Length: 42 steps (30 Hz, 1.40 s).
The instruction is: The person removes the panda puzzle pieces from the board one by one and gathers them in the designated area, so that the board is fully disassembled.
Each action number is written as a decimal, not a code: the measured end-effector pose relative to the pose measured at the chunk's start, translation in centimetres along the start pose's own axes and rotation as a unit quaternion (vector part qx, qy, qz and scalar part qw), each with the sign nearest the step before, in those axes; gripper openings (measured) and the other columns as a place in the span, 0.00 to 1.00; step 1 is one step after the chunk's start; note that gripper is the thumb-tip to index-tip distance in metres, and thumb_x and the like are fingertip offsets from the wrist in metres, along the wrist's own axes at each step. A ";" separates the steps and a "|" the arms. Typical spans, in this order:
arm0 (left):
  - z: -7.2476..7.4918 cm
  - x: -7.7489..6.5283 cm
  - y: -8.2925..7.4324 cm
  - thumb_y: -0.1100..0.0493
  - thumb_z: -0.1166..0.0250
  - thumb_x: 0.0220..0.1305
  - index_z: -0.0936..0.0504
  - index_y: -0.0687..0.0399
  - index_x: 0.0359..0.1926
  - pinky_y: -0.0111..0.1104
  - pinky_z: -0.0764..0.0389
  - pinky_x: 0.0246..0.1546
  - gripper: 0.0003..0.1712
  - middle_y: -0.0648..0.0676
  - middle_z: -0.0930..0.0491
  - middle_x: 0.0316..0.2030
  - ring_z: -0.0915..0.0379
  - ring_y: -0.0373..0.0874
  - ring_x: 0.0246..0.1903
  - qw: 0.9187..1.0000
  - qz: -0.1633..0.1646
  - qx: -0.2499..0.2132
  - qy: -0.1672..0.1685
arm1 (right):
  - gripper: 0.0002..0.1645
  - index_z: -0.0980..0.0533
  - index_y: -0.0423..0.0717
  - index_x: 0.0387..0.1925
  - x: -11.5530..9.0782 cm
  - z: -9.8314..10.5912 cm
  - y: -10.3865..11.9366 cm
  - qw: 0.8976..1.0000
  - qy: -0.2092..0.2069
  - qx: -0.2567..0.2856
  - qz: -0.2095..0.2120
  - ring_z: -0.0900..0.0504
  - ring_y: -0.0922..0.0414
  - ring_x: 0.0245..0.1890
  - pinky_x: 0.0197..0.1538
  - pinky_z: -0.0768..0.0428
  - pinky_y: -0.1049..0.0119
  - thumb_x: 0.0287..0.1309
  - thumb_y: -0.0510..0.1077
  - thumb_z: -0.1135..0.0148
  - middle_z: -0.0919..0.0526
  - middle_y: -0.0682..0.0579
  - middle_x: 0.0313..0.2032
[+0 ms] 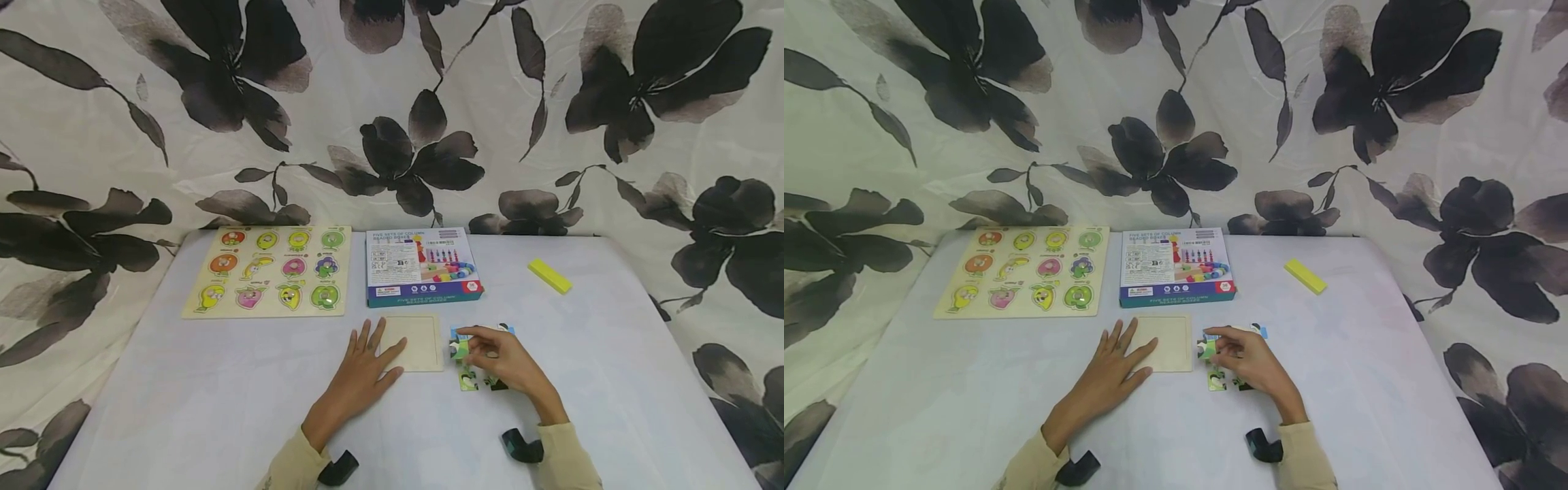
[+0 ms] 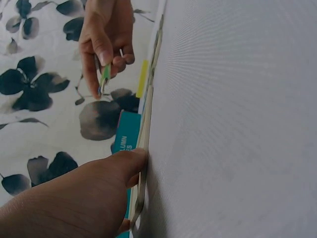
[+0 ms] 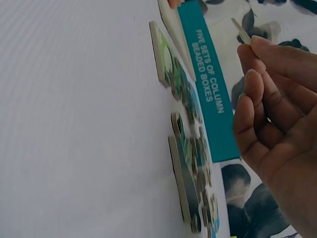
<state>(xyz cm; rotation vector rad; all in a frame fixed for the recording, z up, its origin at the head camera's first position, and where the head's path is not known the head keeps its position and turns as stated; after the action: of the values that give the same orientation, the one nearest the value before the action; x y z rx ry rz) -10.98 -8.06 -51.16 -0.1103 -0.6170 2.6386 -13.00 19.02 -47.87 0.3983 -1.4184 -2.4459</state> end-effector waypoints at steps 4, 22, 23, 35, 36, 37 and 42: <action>0.0 0.0 0.0 0.43 0.45 0.69 0.32 0.41 0.68 0.57 0.65 0.70 0.29 0.61 0.56 0.74 0.70 0.63 0.73 1.000 0.004 -0.001 0.003 | 0.26 0.26 0.41 0.59 -0.5 0.6 -0.4 1.000 -0.007 0.003 0.003 0.23 0.58 0.34 0.32 0.24 0.70 0.57 0.37 0.35 0.21 0.51 0.35; 0.0 0.1 0.0 0.44 0.43 0.68 0.32 0.41 0.68 0.58 0.64 0.69 0.29 0.62 0.55 0.74 0.68 0.63 0.73 1.000 0.002 0.000 -0.004 | 0.25 0.25 0.45 0.57 -2.3 2.4 -1.5 0.999 -0.035 -0.003 0.000 0.23 0.57 0.35 0.43 0.22 0.69 0.58 0.41 0.34 0.21 0.52 0.34; 0.0 0.1 0.0 0.44 0.43 0.68 0.32 0.41 0.68 0.58 0.63 0.69 0.29 0.62 0.55 0.74 0.68 0.64 0.73 1.000 0.002 0.000 -0.004 | 0.24 0.25 0.45 0.57 -2.4 2.5 -1.6 0.999 -0.037 0.000 0.000 0.23 0.58 0.35 0.43 0.22 0.69 0.58 0.40 0.34 0.22 0.52 0.34; 0.1 0.1 -0.1 0.44 0.44 0.68 0.32 0.41 0.68 0.58 0.63 0.69 0.30 0.61 0.55 0.74 0.68 0.63 0.73 1.000 0.006 0.005 -0.001 | 0.26 0.26 0.40 0.59 -4.0 3.4 -3.1 0.999 -0.053 0.012 0.006 0.22 0.61 0.35 0.46 0.22 0.70 0.57 0.37 0.35 0.21 0.50 0.34; 0.1 0.1 -0.1 0.44 0.44 0.68 0.32 0.41 0.68 0.58 0.63 0.69 0.30 0.61 0.55 0.74 0.68 0.63 0.73 1.000 0.006 0.006 -0.001 | 0.26 0.26 0.41 0.59 -4.2 3.5 -3.2 0.998 -0.055 0.012 0.004 0.22 0.61 0.35 0.46 0.22 0.70 0.57 0.37 0.35 0.21 0.50 0.34; 0.0 0.1 -0.1 0.44 0.44 0.68 0.32 0.41 0.68 0.58 0.63 0.69 0.30 0.61 0.55 0.74 0.68 0.63 0.73 1.000 0.006 0.006 -0.002 | 0.26 0.26 0.40 0.59 -4.3 3.6 -3.3 0.998 -0.056 0.013 0.001 0.22 0.60 0.35 0.46 0.22 0.70 0.57 0.36 0.35 0.21 0.50 0.34; 0.0 0.1 -0.1 0.44 0.44 0.68 0.32 0.41 0.68 0.57 0.63 0.70 0.29 0.61 0.55 0.74 0.68 0.63 0.73 1.000 0.004 0.008 -0.005 | 0.26 0.26 0.39 0.58 -5.1 4.0 -3.8 0.998 -0.061 0.002 -0.020 0.23 0.61 0.33 0.41 0.22 0.70 0.56 0.33 0.36 0.21 0.49 0.34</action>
<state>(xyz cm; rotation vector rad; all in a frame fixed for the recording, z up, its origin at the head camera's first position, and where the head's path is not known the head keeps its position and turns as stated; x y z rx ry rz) -11.00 -7.92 -51.11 -0.0954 -0.5988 2.6526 -10.22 25.90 -48.81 0.2859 -1.4776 -2.5388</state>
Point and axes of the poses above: each hand's wrist, its own x-axis towards the middle knuckle, its own z-axis out of the back of the hand, y = z × x, the point moved 2 cm from there along x, towards the middle knuckle
